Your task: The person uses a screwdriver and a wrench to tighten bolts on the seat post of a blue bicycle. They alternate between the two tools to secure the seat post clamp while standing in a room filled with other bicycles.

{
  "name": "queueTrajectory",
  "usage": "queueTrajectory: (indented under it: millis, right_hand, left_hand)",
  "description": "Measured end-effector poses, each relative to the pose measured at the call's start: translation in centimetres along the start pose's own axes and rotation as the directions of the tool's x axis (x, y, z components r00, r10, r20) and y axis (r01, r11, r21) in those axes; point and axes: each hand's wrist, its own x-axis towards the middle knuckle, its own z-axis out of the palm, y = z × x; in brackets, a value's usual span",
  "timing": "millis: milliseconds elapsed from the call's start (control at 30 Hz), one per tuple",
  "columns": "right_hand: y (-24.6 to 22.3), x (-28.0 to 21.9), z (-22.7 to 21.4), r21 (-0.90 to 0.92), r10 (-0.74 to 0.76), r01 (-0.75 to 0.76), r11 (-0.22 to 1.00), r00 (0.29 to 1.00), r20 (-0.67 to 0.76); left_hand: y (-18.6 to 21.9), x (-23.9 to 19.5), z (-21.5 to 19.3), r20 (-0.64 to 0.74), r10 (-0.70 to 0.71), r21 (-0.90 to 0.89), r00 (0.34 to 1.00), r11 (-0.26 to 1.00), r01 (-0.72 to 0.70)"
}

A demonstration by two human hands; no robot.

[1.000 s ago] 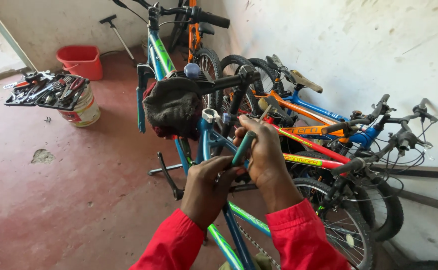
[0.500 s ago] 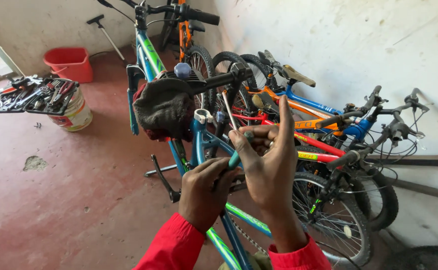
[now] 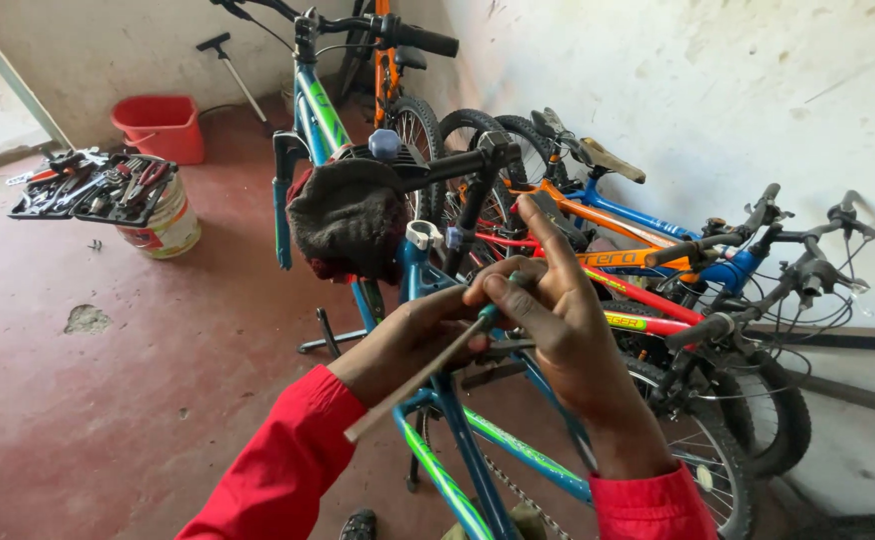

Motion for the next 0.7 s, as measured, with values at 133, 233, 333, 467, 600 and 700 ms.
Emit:
queueTrajectory:
  millis: [133, 233, 333, 467, 600, 700]
  right_hand:
    - [-0.4, -0.6, -0.3, -0.038, -0.013, 0.012, 0.999, 0.999, -0.03]
    - [0.1, -0.8, -0.9, -0.179, -0.151, 0.132, 0.975, 0.984, -0.099]
    - [0.3, -1.6, -1.2, -0.195, -0.15, 0.111, 0.974, 0.969, -0.196]
    - [1.7, -3.1, -1.4, 0.13, -0.089, 0.154, 0.979, 0.91, -0.404]
    - [1.9, -4.3, -1.3, 0.435, 0.042, 0.188, 0.88, 0.883, -0.467]
    - [2.7, -5.0, -1.3, 0.496, 0.149, 0.108, 0.862, 0.88, -0.451]
  left_hand:
    - [0.5, 0.0, 0.6, 0.259, 0.21, 0.249, 0.943, 0.928, -0.275]
    - [0.5, -0.6, 1.5, 0.168, 0.25, 0.381, 0.954, 0.876, -0.297]
    - [-1.1, -0.5, 2.7, -0.036, 0.289, 0.004, 0.957, 0.957, -0.289]
    - [0.3, -0.8, 5.7, -0.279, 0.446, 0.228, 0.85, 0.891, -0.393]
    - [0.8, 0.1, 5.3, -0.232, 0.676, 0.368, 0.699, 0.726, -0.581]
    - [1.8, -1.3, 3.4, -0.323, 0.58, 0.375, 0.747, 0.804, -0.462]
